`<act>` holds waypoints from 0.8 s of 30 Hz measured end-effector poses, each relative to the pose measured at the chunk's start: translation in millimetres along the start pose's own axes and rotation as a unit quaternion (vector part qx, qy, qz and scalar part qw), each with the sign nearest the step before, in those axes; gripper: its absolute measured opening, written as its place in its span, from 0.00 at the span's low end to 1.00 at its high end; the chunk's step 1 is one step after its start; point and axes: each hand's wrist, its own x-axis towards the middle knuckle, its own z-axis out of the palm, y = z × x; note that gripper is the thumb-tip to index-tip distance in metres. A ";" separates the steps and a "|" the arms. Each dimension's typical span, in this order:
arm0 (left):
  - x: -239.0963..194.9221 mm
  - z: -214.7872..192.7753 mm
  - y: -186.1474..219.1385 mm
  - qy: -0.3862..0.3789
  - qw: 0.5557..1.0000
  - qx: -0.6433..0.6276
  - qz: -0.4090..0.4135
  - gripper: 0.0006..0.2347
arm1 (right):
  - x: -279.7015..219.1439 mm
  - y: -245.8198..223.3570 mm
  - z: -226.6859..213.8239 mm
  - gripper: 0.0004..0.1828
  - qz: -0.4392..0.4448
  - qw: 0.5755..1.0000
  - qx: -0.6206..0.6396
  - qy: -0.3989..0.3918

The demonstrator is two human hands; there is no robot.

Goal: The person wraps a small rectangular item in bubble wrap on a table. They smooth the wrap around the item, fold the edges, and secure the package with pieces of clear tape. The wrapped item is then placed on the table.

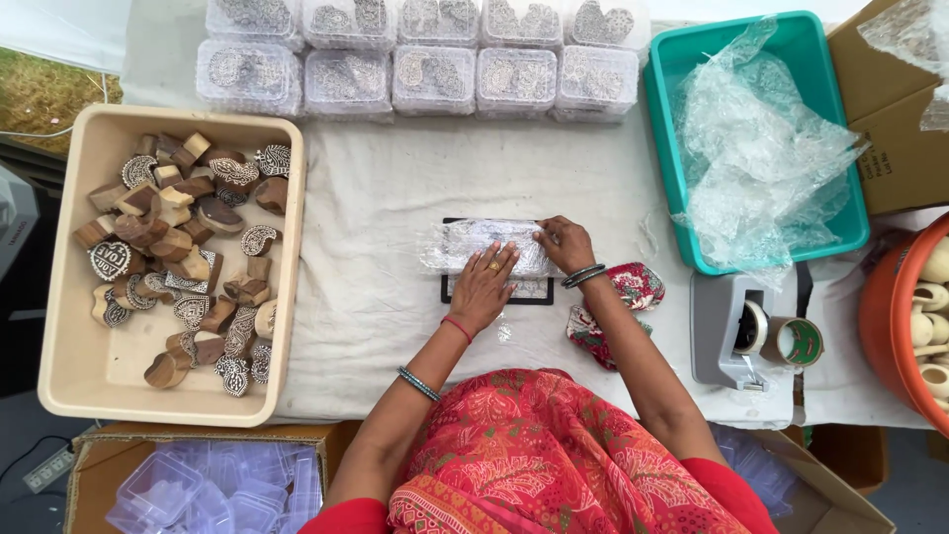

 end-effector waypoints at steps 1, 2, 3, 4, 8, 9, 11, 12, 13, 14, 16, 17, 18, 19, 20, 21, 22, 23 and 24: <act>-0.7 0.0 -1.0 -0.002 1.000 0.001 0.000 0.27 | -3.7 -4.5 -6.0 0.13 0.001 1.000 0.002 0.000; 0.6 0.0 -1.8 0.000 1.000 0.007 0.004 0.27 | -5.4 -8.5 -13.7 0.14 0.027 1.000 0.007 0.001; 1.7 0.0 -2.6 0.002 1.000 0.013 0.008 0.27 | -7.4 -12.6 -21.4 0.15 0.053 0.999 0.011 0.002; 3.2 1.4 -3.6 0.003 1.000 0.013 0.008 0.27 | -12.7 5.3 -18.7 0.15 0.053 0.999 0.011 0.003; 7.2 7.7 -6.9 -0.010 1.000 -0.014 -0.004 0.26 | -46.9 3.4 -37.1 0.10 0.046 0.967 -0.071 0.239; 7.6 9.7 -7.0 -0.010 1.000 -0.014 -0.005 0.26 | -59.0 -15.3 -49.4 0.11 0.037 0.949 -0.076 0.305; 6.5 4.4 -5.0 -0.017 1.000 -0.018 -0.006 0.26 | -73.4 -25.6 -26.4 0.19 -0.038 0.963 -0.094 0.249; 7.8 0.8 -4.5 -0.023 0.999 -0.021 -0.007 0.26 | -78.9 -30.7 -15.6 0.27 -0.112 0.968 -0.110 0.194; 8.7 0.1 -3.4 -0.022 1.000 -0.019 -0.004 0.26 | -80.9 -44.3 -9.1 0.27 -0.112 0.968 -0.111 0.197; 8.9 -1.3 -4.2 -0.030 1.000 -0.008 -0.003 0.27 | -81.4 -59.1 -0.9 0.28 -0.137 0.978 -0.103 0.121; 8.2 10.1 -10.9 -0.036 0.999 0.007 -0.002 0.28 | -77.7 -69.3 14.0 0.30 -0.164 0.981 -0.094 0.047; 7.5 22.7 -16.9 -0.020 0.999 0.025 0.009 0.28 | -73.2 -64.8 20.7 0.29 -0.131 0.985 -0.105 0.044; 8.5 34.0 -25.0 -0.003 0.999 0.043 0.018 0.27 | -65.7 -61.1 27.6 0.29 -0.100 0.987 -0.115 0.042; 8.3 30.1 -30.8 0.001 0.999 0.048 0.017 0.27 | -63.3 -62.1 26.6 0.29 -0.104 0.987 -0.114 0.046; 6.8 27.6 -34.8 0.007 1.000 0.020 0.015 0.28 | -64.0 -62.3 25.5 0.29 -0.109 0.986 -0.115 0.042; 5.8 25.3 -39.0 0.013 1.000 -0.008 0.013 0.30 | -64.4 -61.9 24.6 0.30 -0.114 0.986 -0.117 0.039; 3.8 21.2 -50.1 0.014 1.000 -0.007 0.016 0.30 | -64.1 -63.5 23.6 0.30 -0.114 0.986 -0.118 0.042; 2.1 17.4 -61.4 0.013 1.000 0.014 -0.006 0.30 | -63.5 -64.8 23.0 0.30 -0.110 0.986 -0.120 0.039; -2.3 14.7 -71.7 0.012 0.999 0.034 -0.029 0.30 | -65.6 -66.2 23.1 0.30 -0.106 0.986 -0.122 0.034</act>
